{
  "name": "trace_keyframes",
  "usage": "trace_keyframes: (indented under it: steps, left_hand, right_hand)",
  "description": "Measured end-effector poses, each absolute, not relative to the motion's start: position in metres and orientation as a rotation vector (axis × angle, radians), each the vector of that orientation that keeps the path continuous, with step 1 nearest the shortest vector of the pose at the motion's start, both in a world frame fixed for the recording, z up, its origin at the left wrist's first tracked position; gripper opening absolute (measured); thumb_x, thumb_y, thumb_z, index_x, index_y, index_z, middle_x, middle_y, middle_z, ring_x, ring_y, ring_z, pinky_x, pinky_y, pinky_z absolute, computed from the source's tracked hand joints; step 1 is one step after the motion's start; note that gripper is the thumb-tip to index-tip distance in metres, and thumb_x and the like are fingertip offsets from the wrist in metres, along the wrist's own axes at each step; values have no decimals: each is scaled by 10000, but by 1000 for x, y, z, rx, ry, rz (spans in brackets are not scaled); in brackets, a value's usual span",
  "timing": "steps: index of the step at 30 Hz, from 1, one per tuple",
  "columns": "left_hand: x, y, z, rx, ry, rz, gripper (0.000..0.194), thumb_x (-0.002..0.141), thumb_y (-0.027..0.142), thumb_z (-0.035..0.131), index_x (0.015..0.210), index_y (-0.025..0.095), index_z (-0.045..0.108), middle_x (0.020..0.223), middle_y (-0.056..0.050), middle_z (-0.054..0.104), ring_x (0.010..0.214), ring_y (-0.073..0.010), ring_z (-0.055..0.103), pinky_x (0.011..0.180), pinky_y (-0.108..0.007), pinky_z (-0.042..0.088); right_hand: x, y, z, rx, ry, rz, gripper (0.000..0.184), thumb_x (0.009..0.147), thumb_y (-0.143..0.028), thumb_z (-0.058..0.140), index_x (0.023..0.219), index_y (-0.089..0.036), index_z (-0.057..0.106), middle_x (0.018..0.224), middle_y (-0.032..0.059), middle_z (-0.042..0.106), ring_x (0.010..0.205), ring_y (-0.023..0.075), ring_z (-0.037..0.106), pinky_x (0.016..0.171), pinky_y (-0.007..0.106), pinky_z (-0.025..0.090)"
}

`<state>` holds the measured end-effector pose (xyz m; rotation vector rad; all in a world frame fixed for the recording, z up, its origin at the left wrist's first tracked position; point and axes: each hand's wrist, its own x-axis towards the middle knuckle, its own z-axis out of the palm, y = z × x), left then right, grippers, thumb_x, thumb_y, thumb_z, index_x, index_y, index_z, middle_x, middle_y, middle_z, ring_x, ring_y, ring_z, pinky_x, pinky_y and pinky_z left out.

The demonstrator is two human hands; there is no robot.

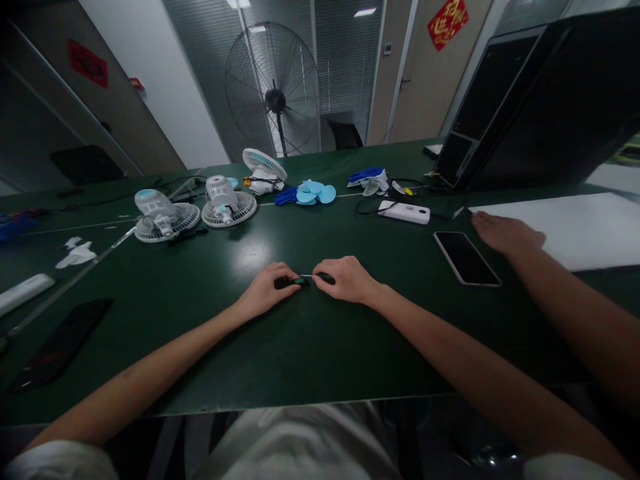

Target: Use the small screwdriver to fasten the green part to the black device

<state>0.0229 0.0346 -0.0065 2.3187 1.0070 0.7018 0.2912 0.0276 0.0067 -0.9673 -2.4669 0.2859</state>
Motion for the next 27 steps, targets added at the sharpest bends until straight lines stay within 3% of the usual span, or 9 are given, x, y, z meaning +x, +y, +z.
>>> trace_keyframes:
  steps: [27]
  left_hand:
    - [27, 31, -1, 2348, 1001, 672, 162, 953, 298, 646, 1066, 227, 736, 1055, -49, 673, 1017, -227, 596, 911, -390, 468]
  right_hand:
    - [287, 23, 11, -917, -2472, 242, 185, 962, -275, 590, 1024, -191, 742, 900, 31, 744, 725, 156, 652, 670, 280, 448]
